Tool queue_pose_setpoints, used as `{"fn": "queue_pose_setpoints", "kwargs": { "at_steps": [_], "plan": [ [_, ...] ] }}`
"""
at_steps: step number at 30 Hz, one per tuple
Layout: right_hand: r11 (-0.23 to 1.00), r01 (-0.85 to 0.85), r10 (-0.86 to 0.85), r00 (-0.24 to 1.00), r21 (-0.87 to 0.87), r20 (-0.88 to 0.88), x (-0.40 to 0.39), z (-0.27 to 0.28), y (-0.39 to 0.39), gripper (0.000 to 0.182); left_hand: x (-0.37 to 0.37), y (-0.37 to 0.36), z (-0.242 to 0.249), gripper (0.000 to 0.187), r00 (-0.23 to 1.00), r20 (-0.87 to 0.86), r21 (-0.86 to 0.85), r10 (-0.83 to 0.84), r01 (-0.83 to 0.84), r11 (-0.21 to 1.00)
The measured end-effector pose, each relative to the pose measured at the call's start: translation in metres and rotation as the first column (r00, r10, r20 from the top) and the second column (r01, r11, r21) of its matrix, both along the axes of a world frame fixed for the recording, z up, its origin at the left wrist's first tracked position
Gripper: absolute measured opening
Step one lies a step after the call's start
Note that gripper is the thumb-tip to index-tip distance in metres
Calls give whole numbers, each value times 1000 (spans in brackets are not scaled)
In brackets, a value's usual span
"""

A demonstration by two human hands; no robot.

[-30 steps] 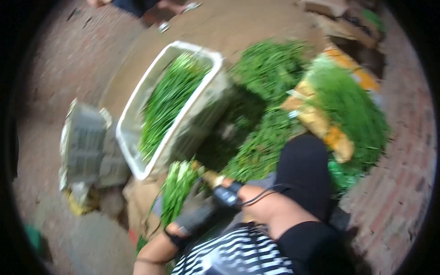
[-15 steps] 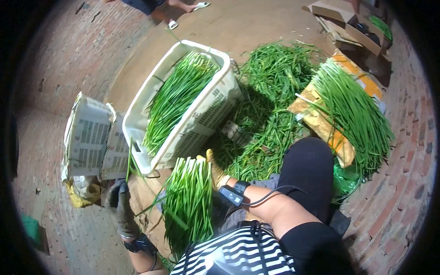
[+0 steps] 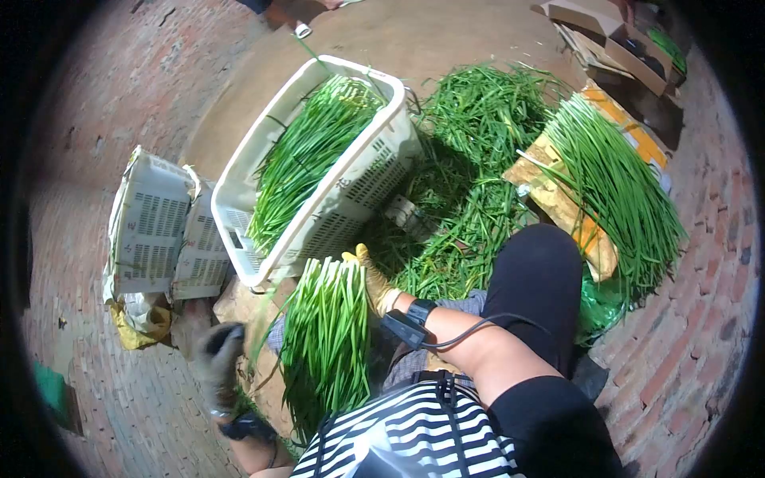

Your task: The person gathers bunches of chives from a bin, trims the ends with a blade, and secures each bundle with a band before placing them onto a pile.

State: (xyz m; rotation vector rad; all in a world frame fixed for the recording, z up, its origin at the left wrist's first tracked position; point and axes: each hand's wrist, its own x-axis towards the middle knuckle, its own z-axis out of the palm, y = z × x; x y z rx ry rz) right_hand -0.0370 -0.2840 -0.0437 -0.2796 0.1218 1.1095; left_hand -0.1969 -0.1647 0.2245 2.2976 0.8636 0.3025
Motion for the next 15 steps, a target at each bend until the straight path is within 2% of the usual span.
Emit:
{"fn": "queue_pose_setpoints", "kwargs": {
  "at_steps": [1, 3, 4, 5, 6, 7, 8, 10, 11, 12, 13, 15],
  "plan": [
    [998, 11, -12, 1000, 68, 13, 2, -7, 9, 113, 7, -6, -13, 17, 1000, -14, -90, -18, 16, 996],
    [994, 21, -25, 999, 110, 36, 2, -8, 7, 111, 14, -10, -46, 15, 996, -10, -64, -83, 82, 995],
    [988, 19, -17, 1000, 151, -13, 2, -10, 9, 108, 19, -15, -53, 15, 991, -87, -64, -99, 93, 994],
    [996, 61, -58, 998, 67, -39, 2, 16, -1, 102, 24, -18, -64, 16, 982, -85, 26, -169, 172, 985],
    [987, 34, -31, 999, 160, -21, 5, 3, 3, 93, 31, -28, -59, 18, 972, -127, 41, -197, 203, 978],
    [967, -3, 5, 1000, 255, -8, 9, -17, 8, 85, 36, -31, -54, 22, 938, -194, 63, -289, 306, 950],
    [999, -20, 39, 892, -48, 450, 19, -27, 10, 76, 36, -32, -59, 26, 925, -209, 32, -316, 329, 944],
    [966, 154, 88, 554, -206, 828, 18, -45, 11, 62, 34, -25, -66, 30, 863, -312, 70, -398, 439, 896],
    [993, 68, 18, 736, -100, 677, 14, -27, 6, 60, 38, -25, -57, 30, 827, -331, 28, -455, 490, 871],
    [1000, 16, -22, 879, 17, 475, 11, -6, 0, 60, 39, -25, -52, 32, 839, -314, -32, -444, 458, 888],
    [972, -89, 96, 995, 216, -24, 13, 23, -10, 62, 41, -22, -42, 34, 840, -324, -41, -435, 447, 893],
    [977, -88, 89, 996, 196, 6, 15, 21, -8, 65, 52, -20, -26, 36, 826, -336, -71, -452, 456, 887]
  ]
}}
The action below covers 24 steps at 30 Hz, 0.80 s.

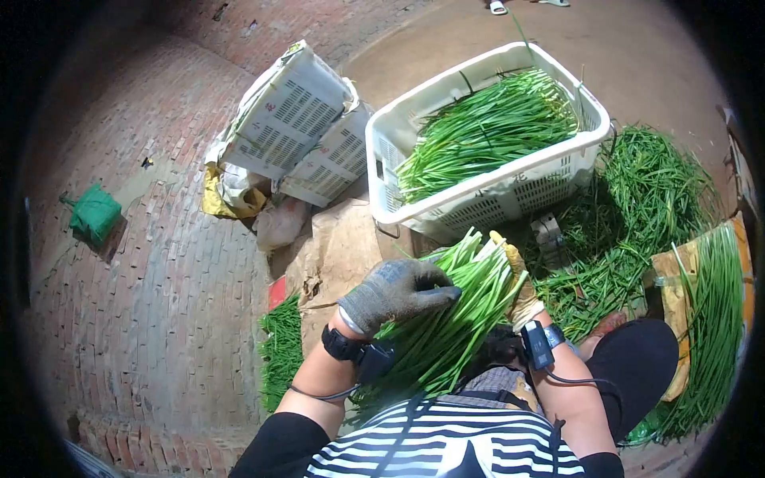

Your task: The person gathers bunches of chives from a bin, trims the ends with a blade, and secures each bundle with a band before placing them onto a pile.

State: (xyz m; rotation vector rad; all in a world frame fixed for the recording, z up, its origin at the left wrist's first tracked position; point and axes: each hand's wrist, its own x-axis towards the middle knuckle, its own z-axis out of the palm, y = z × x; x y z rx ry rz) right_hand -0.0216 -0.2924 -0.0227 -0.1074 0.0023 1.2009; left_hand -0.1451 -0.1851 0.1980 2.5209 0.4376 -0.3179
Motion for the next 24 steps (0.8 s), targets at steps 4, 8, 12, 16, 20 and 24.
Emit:
{"fn": "queue_pose_setpoints", "kwargs": {
  "at_steps": [4, 8, 12, 16, 20, 24],
  "plan": [
    [998, -24, 26, 999, 54, -40, 1, 16, -3, 51, 13, 3, 13, 45, 955, 262, -101, 141, -118, 988],
    [997, -21, 22, 1000, 75, -21, 7, -1, 2, 53, 34, 33, -35, 98, 825, 565, -17, 12, -3, 1000],
    [981, 189, -166, 936, -46, 312, 0, 46, -15, 59, 28, 13, -89, 102, 988, 12, -405, 157, -138, 904],
    [934, 352, -211, 681, -62, 701, -4, 59, -21, 59, 20, 8, -100, 61, 993, -57, -730, 106, -114, 674],
    [963, 164, -76, 926, -215, 369, 21, 75, -26, 71, 17, -8, -91, 62, 958, -67, -929, 280, -163, 333],
    [970, 235, -160, 810, -63, 564, 31, 59, -23, 69, 15, -9, -81, 67, 948, -122, -943, 295, -204, 264]
  ]
}}
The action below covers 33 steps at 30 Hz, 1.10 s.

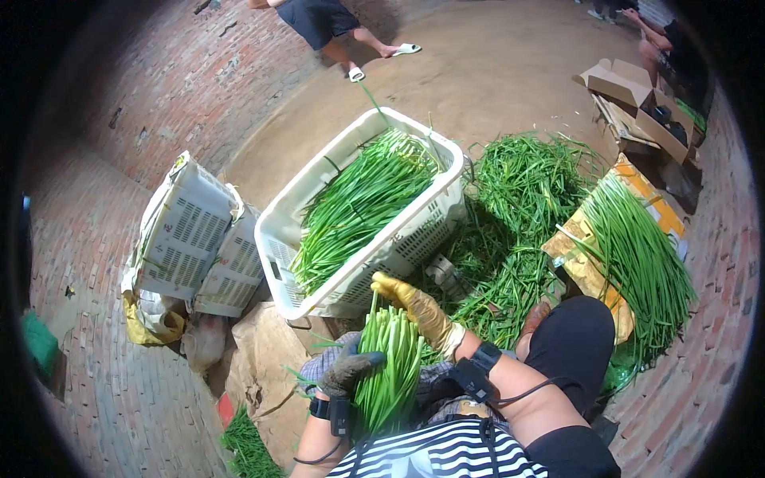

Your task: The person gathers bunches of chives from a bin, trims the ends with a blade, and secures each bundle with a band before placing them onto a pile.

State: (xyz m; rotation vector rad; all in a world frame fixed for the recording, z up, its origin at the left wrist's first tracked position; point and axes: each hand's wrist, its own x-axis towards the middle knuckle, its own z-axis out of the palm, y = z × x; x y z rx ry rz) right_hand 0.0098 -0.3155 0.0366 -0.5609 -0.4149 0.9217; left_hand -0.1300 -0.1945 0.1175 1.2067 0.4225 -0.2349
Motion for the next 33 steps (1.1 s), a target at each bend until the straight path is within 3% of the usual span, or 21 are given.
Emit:
{"fn": "queue_pose_setpoints", "kwargs": {
  "at_steps": [3, 6, 8, 9, 10, 11, 13, 15, 16, 18, 20, 21, 22, 24, 25, 26, 28, 29, 30, 32, 33],
  "plan": [
    [985, 165, -169, 929, 41, 330, -3, 10, 0, 59, -3, 3, -3, 64, 1000, -9, -7, -2, 1, 1000],
    [977, 207, -210, 912, 48, 353, -2, 24, 2, 49, -4, -4, 6, 59, 999, 28, -83, 37, -35, 996],
    [995, 94, -96, 774, 36, 626, -6, 35, -2, 38, -5, -6, 13, 55, 995, 75, -196, 69, -54, 979],
    [998, 42, -57, 753, 38, 656, -5, 29, -2, 37, -2, -4, 18, 52, 997, 81, -192, 0, 16, 981],
    [999, -11, -18, 731, 38, 683, -5, 22, -2, 37, -6, 0, 9, 53, 999, 25, -29, -36, 37, 999],
    [997, -78, 77, 721, -30, 689, -5, 21, -2, 39, -9, 5, -3, 53, 997, -38, 131, -63, 68, 989],
    [997, -55, 71, 809, -45, 584, -8, 21, -9, 39, -10, 3, -8, 56, 993, -78, 208, -86, 100, 973],
    [996, 34, 1, 919, -80, 395, -5, 21, -18, 39, -2, -5, 2, 60, 996, -20, 49, -87, 88, 995],
    [995, 53, -34, 976, -82, 217, -4, 21, -26, 69, 0, -8, 6, 63, 997, 11, -33, -81, 81, 996],
    [980, 42, -52, 998, -196, -45, 0, 8, -53, 86, 1, -2, -7, 62, 995, 7, 3, -99, 99, 995],
    [948, 12, -31, 998, -317, -55, -11, -13, -84, 111, -1, 4, -20, 62, 993, -27, 65, -112, 113, 991],
    [955, -10, 13, 1000, -296, 9, -25, -26, -99, 107, -1, 7, -22, 63, 991, -55, 70, -123, 127, 989],
    [941, -67, 36, 994, -330, -101, -38, -20, -105, 105, 0, 7, -28, 64, 994, -18, -28, -109, 108, 994],
    [939, 41, 86, 933, -340, 350, -62, -34, -102, 104, 7, -6, -10, 72, 997, 8, -180, -79, 79, 980],
    [961, 65, 39, 932, -270, 361, -65, -31, -90, 104, 9, -10, -5, 76, 994, 12, -127, -107, 108, 986],
    [969, 86, -27, 969, -232, 244, -67, -19, -79, 102, 11, -14, -1, 79, 991, 15, -68, -134, 135, 989],
    [985, -10, 11, 1000, -173, 5, -52, 0, -60, 98, 11, -28, 13, 92, 985, 38, 90, -171, 167, 982],
    [985, -89, 93, 995, -151, 25, -43, 7, -54, 93, 11, -31, 11, 94, 957, 151, 404, -249, 170, 899],
    [984, -98, 102, 995, -152, 13, -41, 16, -51, 89, 10, -31, 10, 97, 909, 226, 675, -351, 114, 729],
    [980, -115, 112, 993, -164, -23, -42, 14, -45, 78, 17, -42, 56, 105, 919, -81, 841, -387, 272, 469],
    [987, -95, 92, 995, -131, -29, -41, 16, -43, 73, 17, -43, 63, 109, 923, -108, 865, -369, 271, 423]
  ]
}}
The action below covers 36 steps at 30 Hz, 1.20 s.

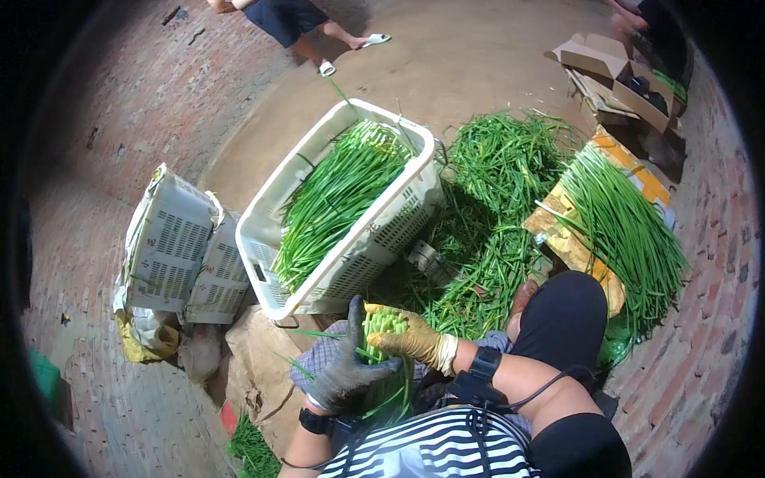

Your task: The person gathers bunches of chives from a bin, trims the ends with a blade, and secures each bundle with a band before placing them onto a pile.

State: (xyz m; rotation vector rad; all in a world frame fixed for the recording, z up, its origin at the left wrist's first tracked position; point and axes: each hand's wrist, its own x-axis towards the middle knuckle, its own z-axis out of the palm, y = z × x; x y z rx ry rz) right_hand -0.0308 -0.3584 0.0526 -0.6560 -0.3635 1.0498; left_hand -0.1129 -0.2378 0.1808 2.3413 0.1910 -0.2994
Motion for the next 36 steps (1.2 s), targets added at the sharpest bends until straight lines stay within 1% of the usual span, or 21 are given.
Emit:
{"fn": "queue_pose_setpoints", "kwargs": {
  "at_steps": [3, 5, 7, 8, 9, 11, 15, 17, 18, 19, 21, 22, 23, 27, 29, 30, 31, 33, 34, 35, 36],
  "plan": [
    [989, 95, -96, 995, 117, 4, 21, 19, 1, 56, 2, 2, 0, 118, 984, 171, -48, 51, -43, 998],
    [954, 183, -201, 978, 236, 54, 66, 65, -11, 46, 13, 16, -6, 111, 949, 257, -474, 183, -41, 879],
    [911, 264, -290, 956, 316, 38, 107, 101, -37, 48, 28, 41, 9, 109, 960, 261, -517, 103, 49, 854],
    [868, 380, -428, 899, 319, 96, 123, 105, -43, 48, 34, 51, 18, 105, 965, 230, -348, 123, -36, 937],
    [864, 363, -434, 888, 350, 152, 133, 110, -47, 46, 43, 49, 24, 97, 938, 227, -486, 263, -125, 865],
    [880, 402, -475, 728, 253, 495, 138, 113, -52, 43, 62, 48, 32, 90, 856, 399, -582, 328, -40, 812],
    [751, 628, -616, 553, 204, 561, 136, 106, -63, 29, 82, 13, 50, 90, 782, 520, -637, 343, 88, 766],
    [502, 833, -572, 120, 231, 811, 131, 86, -32, 34, 83, -23, 49, 100, 879, 443, -631, 179, 164, 758],
    [391, 911, -403, 45, 127, 914, 120, 92, -27, 36, 87, -43, 47, 102, 922, 351, -720, 164, 154, 677],
    [521, 835, -459, 99, 177, 883, 109, 115, -29, 38, 91, -62, 45, 103, 957, 253, -797, 144, 121, 591],
    [620, 737, -695, 358, 268, 624, 106, 102, 0, 45, 114, -51, -3, 66, 921, 384, -566, 70, 175, 805],
    [598, 752, -719, 352, 277, 599, 103, 108, 5, 52, 127, -44, -19, 56, 899, 436, -487, 49, 190, 853],
    [686, 689, -637, 414, 233, 651, 106, 110, 3, 81, 137, -39, -19, 55, 887, 456, -519, 75, 197, 832],
    [596, 686, -379, -219, 418, 899, 121, 141, -62, 132, 173, -26, -19, 52, 859, 475, -638, 190, 187, 747],
    [634, 660, -307, -263, 402, 915, 150, 120, -101, 139, 179, -71, 28, 53, 837, 472, -707, 276, 172, 686],
    [639, 759, -50, -120, 124, 992, 146, 124, -119, 144, 192, -92, 36, 52, 827, 482, -778, 288, 253, 575],
    [734, 675, -262, 185, 71, 947, 150, 129, -134, 120, 201, -110, 40, 51, 822, 484, -831, 300, 323, 454],
    [901, 431, -423, 836, 58, 350, 151, 176, -186, 72, 218, -168, 47, 59, 874, 408, -911, 264, 369, 185],
    [850, 526, -385, 592, 22, 708, 155, 181, -216, 75, 228, -193, 50, 59, 902, 367, -930, 228, 348, 119],
    [703, 711, -186, 150, 24, 971, 159, 185, -247, 82, 238, -216, 52, 60, 926, 326, -945, 189, 323, 47],
    [531, 835, 29, -192, 148, 981, 163, 190, -277, 92, 248, -240, 45, 58, 951, 278, -959, 135, 284, -24]
  ]
}}
